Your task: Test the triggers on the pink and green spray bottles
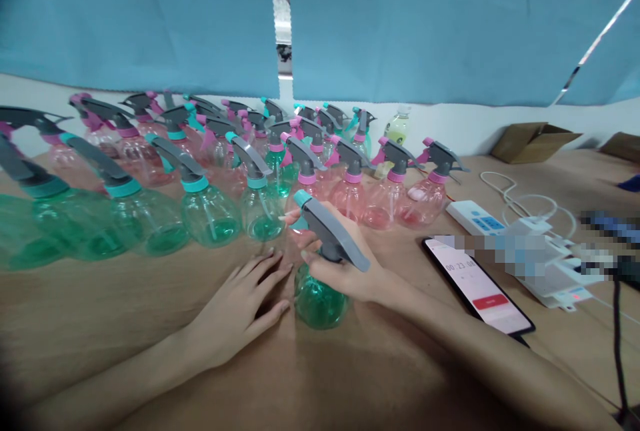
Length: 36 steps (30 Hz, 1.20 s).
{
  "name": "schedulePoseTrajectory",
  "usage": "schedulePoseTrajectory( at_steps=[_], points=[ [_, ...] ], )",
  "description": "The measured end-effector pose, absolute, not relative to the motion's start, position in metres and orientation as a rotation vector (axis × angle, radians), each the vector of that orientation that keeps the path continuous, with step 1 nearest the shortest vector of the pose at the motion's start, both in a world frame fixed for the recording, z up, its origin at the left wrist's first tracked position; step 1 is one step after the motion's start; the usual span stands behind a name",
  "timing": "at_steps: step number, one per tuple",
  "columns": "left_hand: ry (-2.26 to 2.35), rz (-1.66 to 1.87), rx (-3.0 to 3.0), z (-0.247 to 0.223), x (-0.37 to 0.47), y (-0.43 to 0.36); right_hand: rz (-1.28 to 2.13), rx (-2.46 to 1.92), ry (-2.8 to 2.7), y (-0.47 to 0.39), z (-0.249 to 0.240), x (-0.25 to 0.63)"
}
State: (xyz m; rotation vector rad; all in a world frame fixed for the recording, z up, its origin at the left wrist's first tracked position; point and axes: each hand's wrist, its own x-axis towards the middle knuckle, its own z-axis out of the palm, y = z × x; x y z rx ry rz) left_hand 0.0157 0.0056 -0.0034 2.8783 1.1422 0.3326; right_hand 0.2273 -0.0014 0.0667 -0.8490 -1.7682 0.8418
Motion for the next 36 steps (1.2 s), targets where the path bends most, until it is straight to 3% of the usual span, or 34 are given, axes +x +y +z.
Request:
schedulePoseTrajectory(
  at_steps=[36],
  points=[
    [1.150,0.325,2.863,0.000,0.017,0.007,0.753,-1.033,-1.828,-0.006,0.089,0.224]
  ],
)
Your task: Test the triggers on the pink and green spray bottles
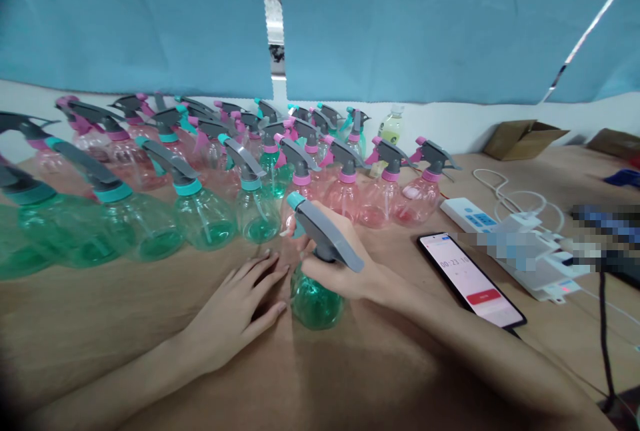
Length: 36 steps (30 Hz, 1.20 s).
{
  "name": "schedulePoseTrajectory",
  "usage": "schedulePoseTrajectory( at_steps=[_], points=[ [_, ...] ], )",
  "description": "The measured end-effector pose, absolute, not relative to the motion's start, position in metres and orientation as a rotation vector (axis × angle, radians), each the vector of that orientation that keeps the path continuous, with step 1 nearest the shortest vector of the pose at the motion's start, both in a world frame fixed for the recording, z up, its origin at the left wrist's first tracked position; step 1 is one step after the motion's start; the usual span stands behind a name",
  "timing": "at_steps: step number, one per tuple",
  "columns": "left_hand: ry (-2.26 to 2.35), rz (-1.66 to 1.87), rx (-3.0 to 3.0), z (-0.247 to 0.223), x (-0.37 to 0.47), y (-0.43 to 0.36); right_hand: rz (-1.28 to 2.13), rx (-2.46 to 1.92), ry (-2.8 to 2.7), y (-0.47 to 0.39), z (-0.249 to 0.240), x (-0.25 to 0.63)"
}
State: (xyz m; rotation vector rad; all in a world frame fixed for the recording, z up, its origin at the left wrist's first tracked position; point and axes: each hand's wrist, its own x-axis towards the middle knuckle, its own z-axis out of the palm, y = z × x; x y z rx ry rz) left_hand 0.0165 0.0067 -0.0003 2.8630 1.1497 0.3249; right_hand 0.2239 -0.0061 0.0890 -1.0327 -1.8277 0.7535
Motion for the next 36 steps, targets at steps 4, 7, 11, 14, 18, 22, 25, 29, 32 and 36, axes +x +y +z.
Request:
schedulePoseTrajectory(
  at_steps=[4,7,11,14,18,22,25,29,32,36],
  points=[
    [1.152,0.309,2.869,-0.001,0.016,0.006,0.690,-1.068,-1.842,-0.008,0.092,0.223],
    [1.149,0.322,2.876,-0.001,0.016,0.006,0.633,-1.103,-1.826,-0.010,0.091,0.224],
    [1.155,0.333,2.878,-0.001,0.016,0.006,0.629,-1.112,-1.849,-0.010,0.090,0.225],
    [1.157,0.327,2.871,-0.001,0.016,0.006,0.639,-1.067,-1.855,-0.007,0.087,0.226],
    [1.151,0.340,2.863,0.000,0.016,0.007,0.730,-0.977,-1.831,-0.003,0.078,0.228],
    [1.151,0.332,2.877,-0.001,0.016,0.007,0.818,-0.911,-1.780,-0.003,0.071,0.229],
    [1.152,0.320,2.879,-0.001,0.016,0.007,0.840,-0.901,-1.778,-0.003,0.069,0.229],
    [1.162,0.307,2.881,-0.001,0.017,0.007,0.888,-0.899,-1.770,-0.002,0.066,0.229],
    [1.167,0.309,2.882,-0.001,0.017,0.006,0.932,-0.865,-1.735,-0.002,0.063,0.228],
    [1.158,0.309,2.881,-0.001,0.016,0.006,0.951,-0.858,-1.703,-0.002,0.064,0.226]
  ],
)
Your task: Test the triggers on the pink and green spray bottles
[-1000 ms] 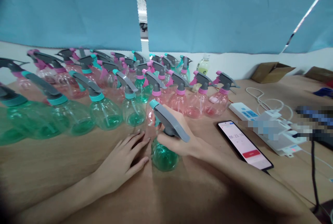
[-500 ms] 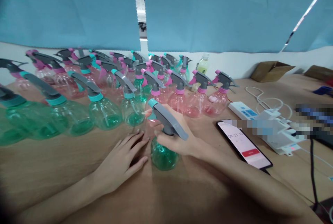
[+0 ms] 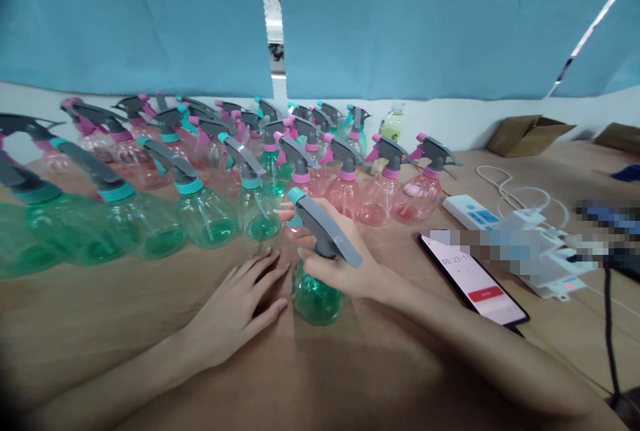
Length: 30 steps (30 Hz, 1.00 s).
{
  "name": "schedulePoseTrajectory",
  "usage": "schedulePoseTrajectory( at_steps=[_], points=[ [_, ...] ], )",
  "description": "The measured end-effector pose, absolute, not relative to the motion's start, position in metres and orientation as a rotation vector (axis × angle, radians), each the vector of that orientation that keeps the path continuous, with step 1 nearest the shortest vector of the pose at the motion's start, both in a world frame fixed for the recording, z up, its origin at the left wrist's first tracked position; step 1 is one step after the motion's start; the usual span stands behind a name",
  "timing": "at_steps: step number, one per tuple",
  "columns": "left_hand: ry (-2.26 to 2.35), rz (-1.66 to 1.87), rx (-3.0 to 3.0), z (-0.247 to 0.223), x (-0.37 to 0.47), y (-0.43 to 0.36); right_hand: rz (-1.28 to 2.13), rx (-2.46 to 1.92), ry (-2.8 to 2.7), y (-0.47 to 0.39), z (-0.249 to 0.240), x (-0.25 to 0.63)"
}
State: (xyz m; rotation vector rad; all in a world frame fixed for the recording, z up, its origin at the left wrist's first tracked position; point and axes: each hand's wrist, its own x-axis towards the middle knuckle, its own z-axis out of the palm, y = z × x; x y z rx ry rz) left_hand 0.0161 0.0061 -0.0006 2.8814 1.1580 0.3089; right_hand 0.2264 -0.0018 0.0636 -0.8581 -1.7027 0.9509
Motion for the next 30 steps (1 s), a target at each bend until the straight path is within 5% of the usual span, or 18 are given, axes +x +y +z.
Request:
schedulePoseTrajectory(
  at_steps=[30],
  points=[
    [1.160,0.301,2.890,-0.0007,0.0163,0.0069,0.916,-0.846,-1.702,0.0021,0.0617,0.2269]
  ],
)
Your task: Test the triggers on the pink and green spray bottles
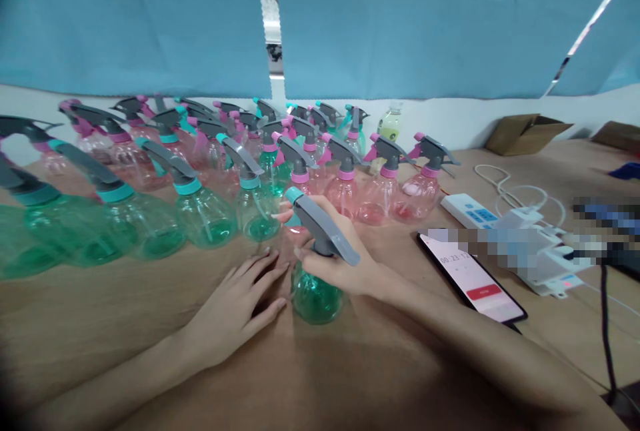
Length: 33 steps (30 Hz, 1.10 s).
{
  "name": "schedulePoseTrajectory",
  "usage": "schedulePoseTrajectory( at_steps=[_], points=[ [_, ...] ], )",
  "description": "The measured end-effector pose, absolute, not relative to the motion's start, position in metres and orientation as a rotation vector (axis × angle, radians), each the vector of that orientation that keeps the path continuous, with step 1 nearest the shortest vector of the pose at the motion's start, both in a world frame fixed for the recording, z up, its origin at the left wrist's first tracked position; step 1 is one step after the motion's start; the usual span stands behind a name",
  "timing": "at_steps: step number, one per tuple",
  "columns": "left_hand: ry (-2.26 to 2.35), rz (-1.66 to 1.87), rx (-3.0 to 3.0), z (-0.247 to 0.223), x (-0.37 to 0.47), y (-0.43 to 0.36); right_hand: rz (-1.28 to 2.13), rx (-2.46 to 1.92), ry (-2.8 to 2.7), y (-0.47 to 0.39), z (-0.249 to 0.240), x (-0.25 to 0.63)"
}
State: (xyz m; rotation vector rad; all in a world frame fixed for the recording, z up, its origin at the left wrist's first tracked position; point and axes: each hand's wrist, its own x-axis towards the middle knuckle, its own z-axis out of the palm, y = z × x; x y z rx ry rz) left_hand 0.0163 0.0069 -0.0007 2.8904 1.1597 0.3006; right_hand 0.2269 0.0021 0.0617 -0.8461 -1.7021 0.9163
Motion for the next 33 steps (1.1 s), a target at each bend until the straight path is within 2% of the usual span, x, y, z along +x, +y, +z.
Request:
schedulePoseTrajectory(
  at_steps=[12,33],
  points=[
    [1.141,0.296,2.899,0.000,0.016,0.007,0.909,-0.858,-1.735,0.001,0.065,0.228],
    [1.150,0.304,2.894,-0.001,0.016,0.007,0.653,-1.070,-1.812,-0.008,0.076,0.231]
  ],
)
